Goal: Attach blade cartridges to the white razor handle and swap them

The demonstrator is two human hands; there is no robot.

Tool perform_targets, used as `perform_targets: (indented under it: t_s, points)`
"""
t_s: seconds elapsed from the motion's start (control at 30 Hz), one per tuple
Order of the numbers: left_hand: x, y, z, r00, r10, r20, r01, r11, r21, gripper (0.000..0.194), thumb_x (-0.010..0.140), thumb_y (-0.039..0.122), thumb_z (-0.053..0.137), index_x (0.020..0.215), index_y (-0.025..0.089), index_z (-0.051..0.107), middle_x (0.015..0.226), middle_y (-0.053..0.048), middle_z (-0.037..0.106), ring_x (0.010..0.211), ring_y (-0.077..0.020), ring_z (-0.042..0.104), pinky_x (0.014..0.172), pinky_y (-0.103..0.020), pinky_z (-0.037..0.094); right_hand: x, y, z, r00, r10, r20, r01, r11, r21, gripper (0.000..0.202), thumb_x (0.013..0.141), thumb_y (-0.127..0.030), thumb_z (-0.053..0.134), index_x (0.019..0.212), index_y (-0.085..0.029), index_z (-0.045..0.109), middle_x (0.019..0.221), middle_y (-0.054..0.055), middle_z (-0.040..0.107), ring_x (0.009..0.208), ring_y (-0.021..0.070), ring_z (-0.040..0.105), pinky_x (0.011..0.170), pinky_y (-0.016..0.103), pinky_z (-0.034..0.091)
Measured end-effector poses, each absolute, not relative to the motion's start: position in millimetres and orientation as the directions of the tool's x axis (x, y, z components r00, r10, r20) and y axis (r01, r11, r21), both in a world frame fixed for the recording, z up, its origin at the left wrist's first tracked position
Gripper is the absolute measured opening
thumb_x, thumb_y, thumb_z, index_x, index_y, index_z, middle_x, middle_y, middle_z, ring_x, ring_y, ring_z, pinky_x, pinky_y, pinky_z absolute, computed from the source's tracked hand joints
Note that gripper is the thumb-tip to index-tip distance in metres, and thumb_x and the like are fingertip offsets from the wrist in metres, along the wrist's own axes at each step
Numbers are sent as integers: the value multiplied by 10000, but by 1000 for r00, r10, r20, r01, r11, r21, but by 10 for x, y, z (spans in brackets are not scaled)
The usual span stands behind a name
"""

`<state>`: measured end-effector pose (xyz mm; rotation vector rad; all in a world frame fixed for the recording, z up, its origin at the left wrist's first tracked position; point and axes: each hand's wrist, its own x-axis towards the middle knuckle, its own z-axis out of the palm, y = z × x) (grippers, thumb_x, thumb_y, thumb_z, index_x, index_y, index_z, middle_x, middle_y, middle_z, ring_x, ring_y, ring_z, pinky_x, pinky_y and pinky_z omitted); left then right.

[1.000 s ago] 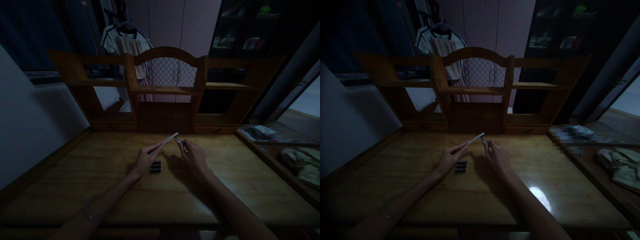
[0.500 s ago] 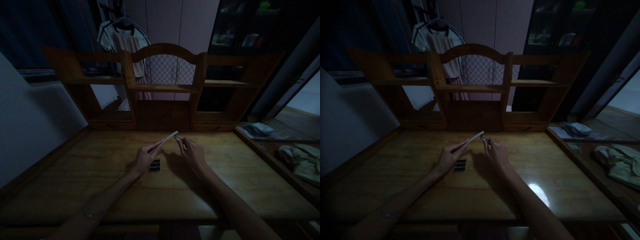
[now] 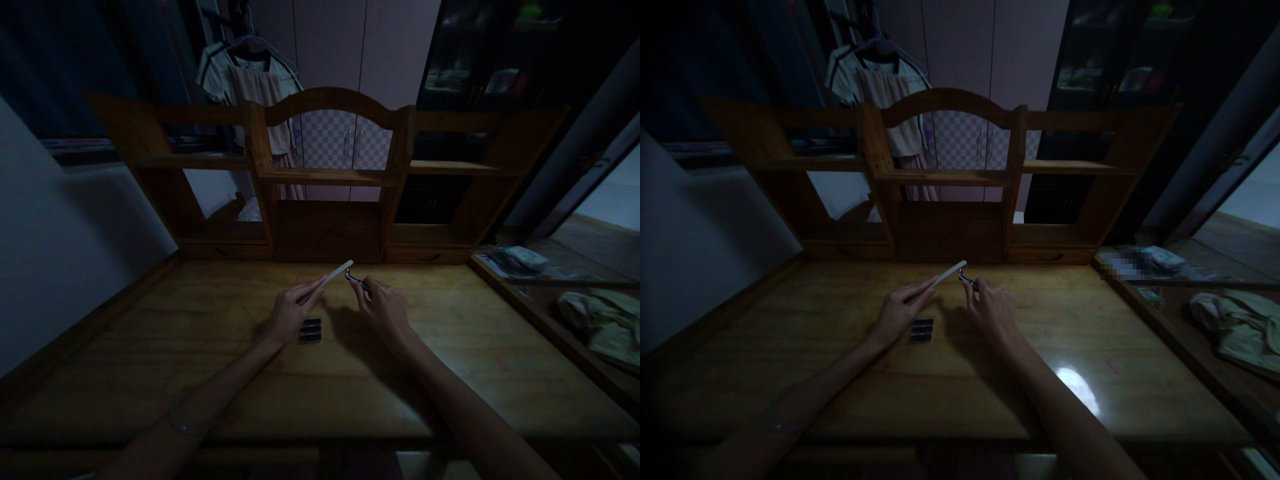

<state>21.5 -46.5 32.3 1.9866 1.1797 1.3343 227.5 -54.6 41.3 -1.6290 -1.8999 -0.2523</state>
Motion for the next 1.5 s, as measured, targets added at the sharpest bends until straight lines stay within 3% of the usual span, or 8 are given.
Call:
perform_targets:
  t_s: [0.7,1.5]
  points:
    - [250,-510,296,208,866,455,333,-500,799,346,859,332,566,1189,240,615,1199,-11,633,1079,-201,611,965,-324,460,2353,-492,392,18,819,574,970,126,-209,407,947,-475,358,810,-190,615,740,60,699,623,177,628,530,266,225]
    - [229,-469,267,150,882,447,356,-470,808,344,856,332,561,1184,242,616,1193,-10,635,1074,-201,613,964,-331,463,2262,-540,384,-16,848,530,965,152,-215,399,947,-471,362,801,-201,616,778,47,709,653,181,639,538,267,243]
